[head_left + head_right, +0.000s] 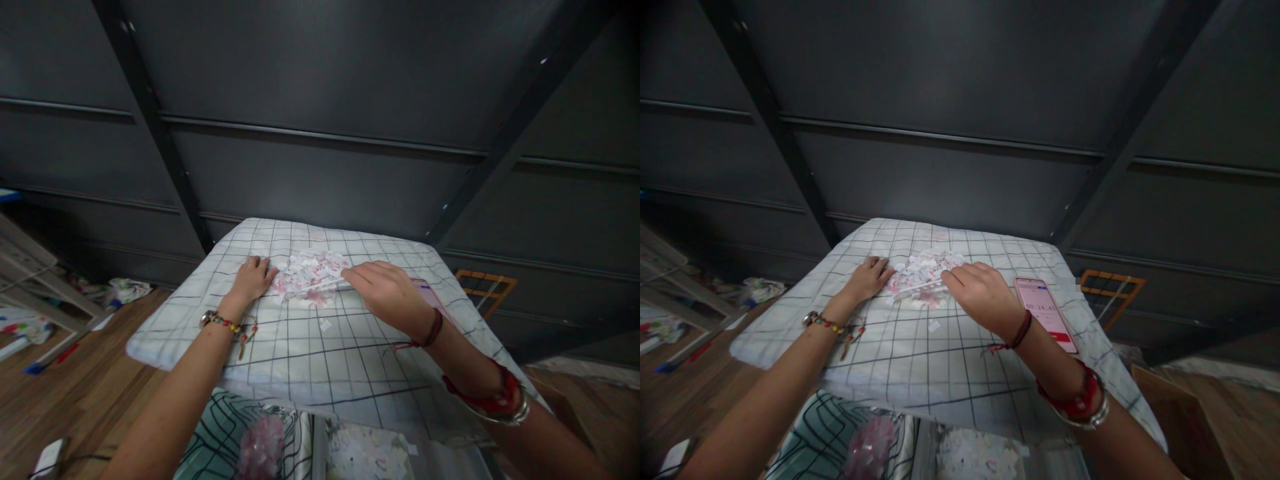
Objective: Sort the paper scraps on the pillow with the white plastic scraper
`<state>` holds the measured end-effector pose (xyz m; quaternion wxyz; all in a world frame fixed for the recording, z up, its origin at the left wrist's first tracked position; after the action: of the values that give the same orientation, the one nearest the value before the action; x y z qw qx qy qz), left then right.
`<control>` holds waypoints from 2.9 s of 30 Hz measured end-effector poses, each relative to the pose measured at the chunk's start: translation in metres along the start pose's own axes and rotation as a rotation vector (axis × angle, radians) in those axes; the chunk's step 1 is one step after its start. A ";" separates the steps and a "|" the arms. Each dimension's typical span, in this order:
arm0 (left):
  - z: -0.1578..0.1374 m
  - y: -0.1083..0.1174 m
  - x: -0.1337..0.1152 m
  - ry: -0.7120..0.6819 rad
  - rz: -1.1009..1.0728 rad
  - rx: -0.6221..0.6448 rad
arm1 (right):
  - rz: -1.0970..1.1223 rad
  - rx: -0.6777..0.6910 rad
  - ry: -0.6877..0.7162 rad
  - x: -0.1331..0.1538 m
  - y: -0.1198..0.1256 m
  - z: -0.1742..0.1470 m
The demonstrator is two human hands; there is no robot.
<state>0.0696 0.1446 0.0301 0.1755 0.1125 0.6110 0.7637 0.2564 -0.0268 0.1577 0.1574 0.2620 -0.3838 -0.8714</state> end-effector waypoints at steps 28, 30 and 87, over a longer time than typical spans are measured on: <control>-0.001 0.000 -0.001 0.002 0.039 0.049 | -0.065 -0.008 0.001 0.023 0.015 -0.003; -0.001 0.000 -0.002 0.006 0.039 0.057 | -0.057 0.008 0.032 0.031 0.012 0.001; -0.002 -0.003 0.001 0.013 0.021 0.061 | 0.009 0.062 0.029 0.028 0.022 -0.005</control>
<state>0.0683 0.1439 0.0269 0.1599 0.1195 0.6339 0.7473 0.2383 -0.0575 0.1623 0.1587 0.2778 -0.4096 -0.8543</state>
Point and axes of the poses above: each hand's wrist, its own z-axis towards the middle knuckle, its own y-axis out of the back of the hand, x = y × z, the point moved 9 cm from there along z, towards the middle knuckle, and after that the axes turned 8 degrees about -y, right-handed, at the moved point
